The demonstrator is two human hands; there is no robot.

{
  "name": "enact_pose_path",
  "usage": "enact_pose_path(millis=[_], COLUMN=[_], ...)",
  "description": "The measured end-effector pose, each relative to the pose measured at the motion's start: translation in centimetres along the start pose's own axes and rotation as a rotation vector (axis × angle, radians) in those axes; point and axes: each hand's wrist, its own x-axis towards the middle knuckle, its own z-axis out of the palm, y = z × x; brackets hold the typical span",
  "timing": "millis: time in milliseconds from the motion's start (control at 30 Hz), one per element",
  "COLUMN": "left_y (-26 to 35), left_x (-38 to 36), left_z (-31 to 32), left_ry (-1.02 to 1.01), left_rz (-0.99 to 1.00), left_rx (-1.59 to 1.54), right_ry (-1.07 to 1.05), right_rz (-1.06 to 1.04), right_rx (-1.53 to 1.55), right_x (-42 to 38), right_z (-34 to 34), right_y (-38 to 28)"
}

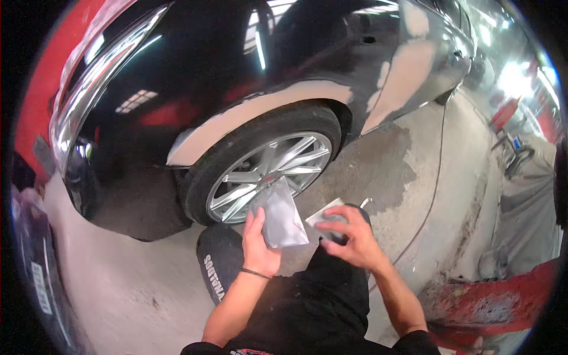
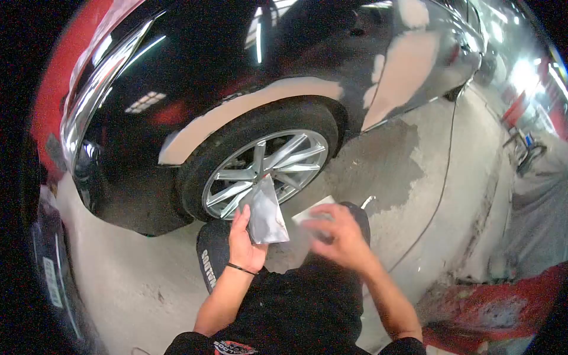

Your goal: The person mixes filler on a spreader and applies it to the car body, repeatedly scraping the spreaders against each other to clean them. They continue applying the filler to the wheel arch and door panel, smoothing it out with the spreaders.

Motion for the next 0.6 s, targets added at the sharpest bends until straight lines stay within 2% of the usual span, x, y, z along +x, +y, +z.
enact_pose_path(millis=[33, 67, 167, 200, 300, 333, 467, 500, 567, 600], left_y=[0.0, -0.1, -0.7, -0.8, -1.8, -1.6, -1.5, -1.1, 0.9, 1.6], left_x=[0.4, 0.7, 1.1, 0.2, 0.1, -0.4, 0.1, -0.2, -0.5, -0.8], left_z=[0.5, 1.2, 3.2, 4.9, 7.5, 8.4, 9.6, 10.2, 11.0, 10.9], left_ry=[-0.058, -0.121, -0.327, -0.339, -0.39, -0.344, -0.317, -0.282, -0.089, -0.117], left_rz=[0.04, 0.145, 0.452, 0.482, 0.653, 0.579, 0.804, 0.904, 1.168, 1.103], left_rx=[0.074, 0.337, 1.122, 1.277, 1.293, 1.332, 1.286, 1.261, 1.239, 0.98], right_ry=[0.051, 0.122, 0.295, 0.292, 0.302, 0.292, 0.251, 0.245, 0.227, 0.211], right_rz=[-0.01, 0.035, -0.067, -0.118, -0.207, -0.226, -0.272, -0.272, -0.273, -0.232], right_rx=[-0.151, -0.118, -0.203, -0.202, -0.037, -0.034, 0.033, 0.047, 0.074, 0.146], right_x=[-0.4, -0.6, 0.7, 1.0, 1.2, 1.1, 0.7, 0.8, 1.2, 1.5], right_z=[-0.5, -1.1, -3.0, -2.9, -1.6, -1.2, -0.9, -0.9, -1.2, -1.4], right_y=[1.2, 1.9, 1.4, 1.8, 2.2, 2.1, 2.0, 2.3, 3.3, 4.3])
